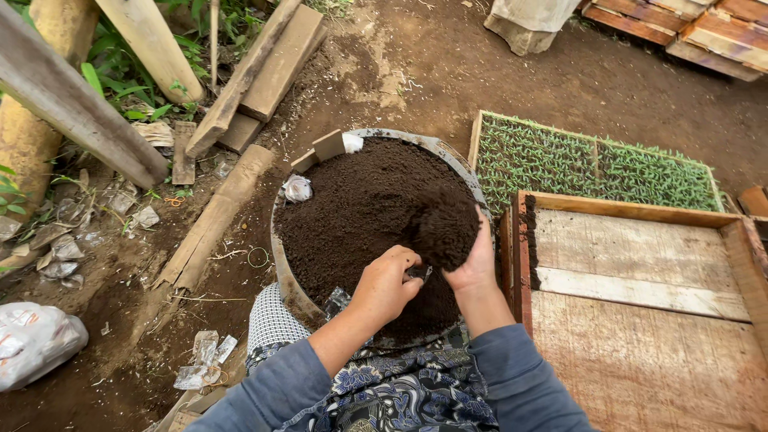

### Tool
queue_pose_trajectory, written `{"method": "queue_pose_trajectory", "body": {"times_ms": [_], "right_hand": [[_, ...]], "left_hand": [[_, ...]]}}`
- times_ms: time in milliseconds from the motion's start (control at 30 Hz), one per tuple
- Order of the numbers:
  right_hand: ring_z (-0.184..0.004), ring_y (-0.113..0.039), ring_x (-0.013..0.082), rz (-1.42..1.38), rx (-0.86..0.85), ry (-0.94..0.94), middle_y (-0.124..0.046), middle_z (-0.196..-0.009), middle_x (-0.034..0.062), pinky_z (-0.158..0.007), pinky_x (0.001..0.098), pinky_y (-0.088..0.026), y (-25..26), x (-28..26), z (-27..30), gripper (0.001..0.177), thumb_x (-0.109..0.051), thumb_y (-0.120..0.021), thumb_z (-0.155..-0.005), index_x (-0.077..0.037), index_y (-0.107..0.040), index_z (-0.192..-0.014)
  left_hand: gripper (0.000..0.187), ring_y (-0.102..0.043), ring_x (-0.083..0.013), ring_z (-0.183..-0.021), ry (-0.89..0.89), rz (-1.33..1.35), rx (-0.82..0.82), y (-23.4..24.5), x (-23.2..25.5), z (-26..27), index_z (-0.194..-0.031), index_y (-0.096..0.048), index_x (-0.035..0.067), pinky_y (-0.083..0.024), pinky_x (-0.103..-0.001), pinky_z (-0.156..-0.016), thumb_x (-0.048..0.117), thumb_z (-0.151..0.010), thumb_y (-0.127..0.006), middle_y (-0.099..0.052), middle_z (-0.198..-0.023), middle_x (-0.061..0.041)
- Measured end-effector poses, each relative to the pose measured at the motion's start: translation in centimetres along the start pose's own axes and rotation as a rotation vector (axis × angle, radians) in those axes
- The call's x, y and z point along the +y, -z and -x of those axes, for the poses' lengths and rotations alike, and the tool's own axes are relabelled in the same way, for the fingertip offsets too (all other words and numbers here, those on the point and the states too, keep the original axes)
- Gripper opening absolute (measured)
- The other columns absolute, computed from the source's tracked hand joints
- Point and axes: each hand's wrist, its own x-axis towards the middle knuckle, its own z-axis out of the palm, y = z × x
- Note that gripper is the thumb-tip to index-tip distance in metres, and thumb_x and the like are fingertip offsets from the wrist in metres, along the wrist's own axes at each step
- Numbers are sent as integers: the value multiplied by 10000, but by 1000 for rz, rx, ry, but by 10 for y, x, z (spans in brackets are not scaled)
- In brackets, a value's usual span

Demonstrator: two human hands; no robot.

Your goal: The person scoops soil from a large container and fills small plastic pouches by hand. They then place the filled pouches into a wooden tray next to them.

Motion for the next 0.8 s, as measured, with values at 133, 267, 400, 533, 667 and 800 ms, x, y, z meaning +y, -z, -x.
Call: {"method": "queue_pose_trajectory", "body": {"times_ms": [133, 267, 400, 533, 667, 800], "right_hand": [[-991, -577, 316, 127, -100, 98, -603, -1064, 194, -886, 443, -454, -7, -11, 2, 398, -405, -506, -840, -69, -621, -1020], [-970, -578, 240, 381, -170, 211, -625, -1020, 118, -892, 396, -450, 13, -19, -13, 304, -341, -470, -873, -87, -623, -943], [-1071, -509, 305, 929, -439, 320, -575, -1029, 175, -894, 452, -412, -11, -34, 35, 335, -320, -364, -916, -51, -563, -911], [-1281, -285, 377, 1885, -566, 360, -450, -1259, 163, -989, 545, -308, -21, -56, 75, 293, -222, -556, -756, -84, -560, -1014], [-1298, -211, 401, 2332, -560, 545, -415, -1255, 135, -968, 665, -205, 8, -40, 58, 280, -177, -631, -742, -124, -519, -993], [-1271, -322, 322, 1998, -489, 590, -534, -1141, 89, -1005, 577, -225, 23, -29, 34, 108, -140, -609, -777, -100, -553, -861]], "left_hand": [[281, -599, -323, -887, 0, -164, -82, -18, -2, -15, -990, -594, -44, -529, -372, -704, 111, -756, -580, -572, -951, -212], [237, -600, -311, -799, 0, -151, -97, -23, -5, -26, -872, -606, -57, -525, -355, -643, 138, -739, -581, -568, -843, -191], [278, -512, -236, -568, 47, -83, -103, -17, -4, -35, -646, -544, -51, -460, -313, -498, 202, -741, -609, -506, -619, -160], [326, -423, -130, -397, 129, 83, -123, -5, 9, -37, -558, -527, -39, -438, -296, -417, 199, -770, -592, -519, -554, -163], [350, -630, -136, -703, 205, 182, 74, -36, -14, -37, -1011, -639, 294, -532, -292, -611, 285, -663, -671, -609, -755, -8], [375, -464, -344, -1054, 72, 567, 361, -28, 11, -3, -1202, -468, 12, -427, -396, -882, 64, -832, -486, -434, -1132, -250]]}}
